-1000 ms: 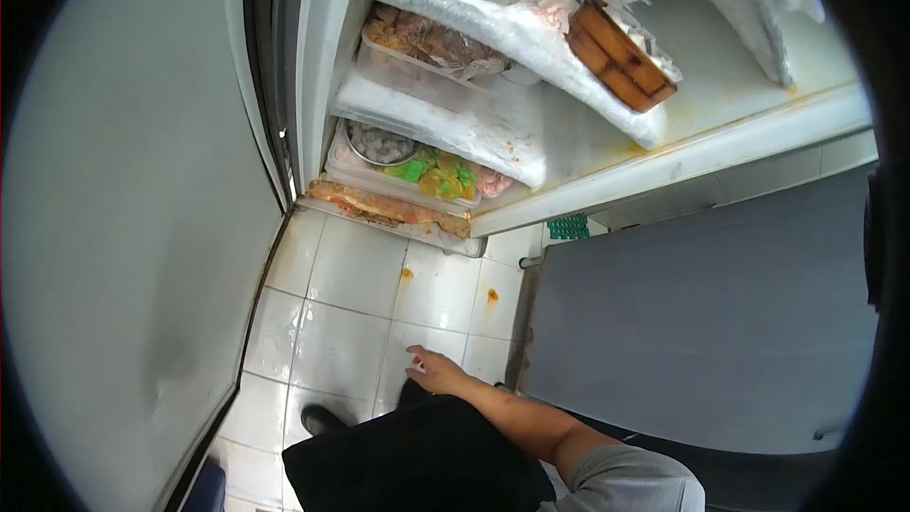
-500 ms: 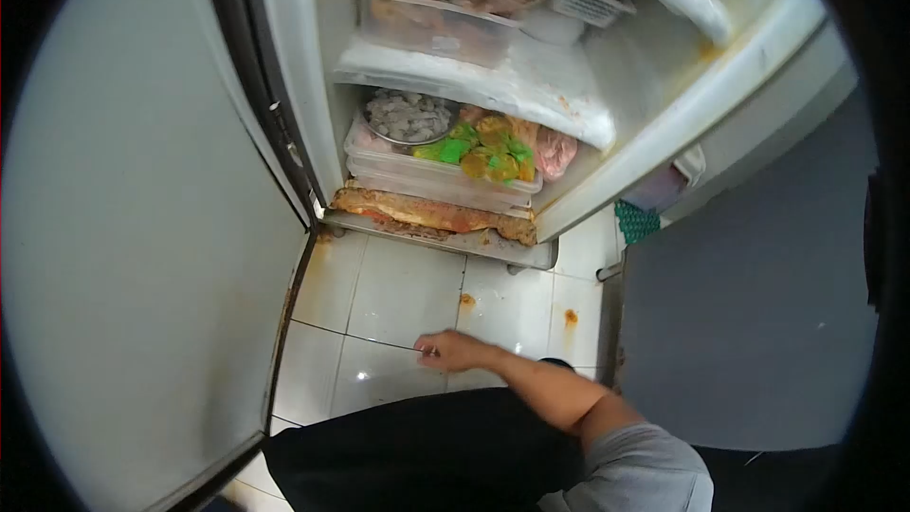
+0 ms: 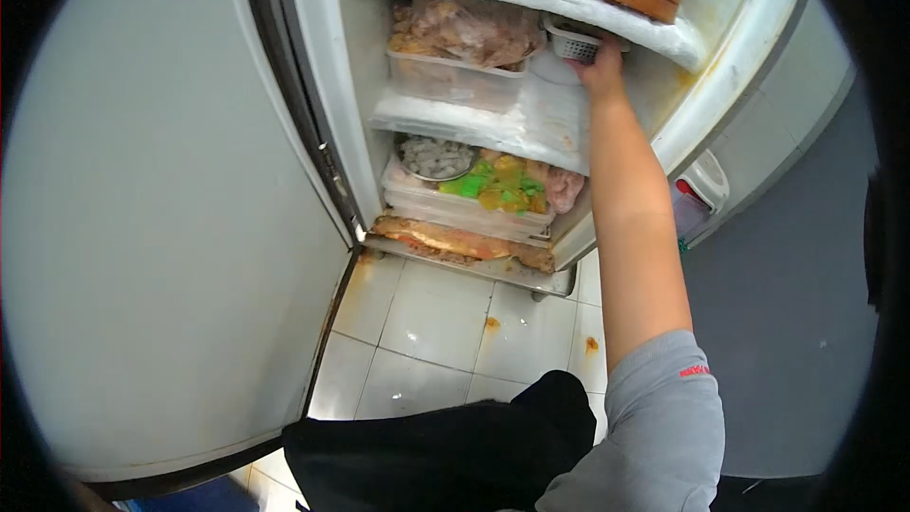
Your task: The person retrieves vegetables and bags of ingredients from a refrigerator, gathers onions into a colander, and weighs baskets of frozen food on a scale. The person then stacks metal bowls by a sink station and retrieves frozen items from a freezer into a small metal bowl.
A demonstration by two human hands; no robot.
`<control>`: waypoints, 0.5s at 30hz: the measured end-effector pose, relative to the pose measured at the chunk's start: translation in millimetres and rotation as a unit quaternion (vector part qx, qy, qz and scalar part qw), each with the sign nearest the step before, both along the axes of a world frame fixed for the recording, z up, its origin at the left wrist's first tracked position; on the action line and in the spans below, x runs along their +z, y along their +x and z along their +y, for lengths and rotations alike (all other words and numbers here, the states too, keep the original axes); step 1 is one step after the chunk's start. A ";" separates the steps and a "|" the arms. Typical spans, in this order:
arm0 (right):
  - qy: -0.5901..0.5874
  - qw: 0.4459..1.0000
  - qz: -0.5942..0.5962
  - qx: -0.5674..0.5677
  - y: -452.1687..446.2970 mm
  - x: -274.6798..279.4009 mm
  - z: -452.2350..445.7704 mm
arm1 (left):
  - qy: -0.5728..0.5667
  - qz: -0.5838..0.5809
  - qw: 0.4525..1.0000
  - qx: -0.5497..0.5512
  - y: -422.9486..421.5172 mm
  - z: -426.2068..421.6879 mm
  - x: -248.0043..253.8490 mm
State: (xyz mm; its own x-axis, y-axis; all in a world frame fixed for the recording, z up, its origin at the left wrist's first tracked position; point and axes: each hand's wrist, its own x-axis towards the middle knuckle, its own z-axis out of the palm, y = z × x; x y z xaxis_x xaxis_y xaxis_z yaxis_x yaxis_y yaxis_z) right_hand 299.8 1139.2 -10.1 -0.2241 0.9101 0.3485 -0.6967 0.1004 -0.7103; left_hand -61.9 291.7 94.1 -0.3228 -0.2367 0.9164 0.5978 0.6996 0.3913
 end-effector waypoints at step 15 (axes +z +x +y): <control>-0.263 0.959 0.055 -0.086 35.1 -23.5 -312.3 | 0.042 -0.186 0.981 -0.025 37.4 50.2 -22.7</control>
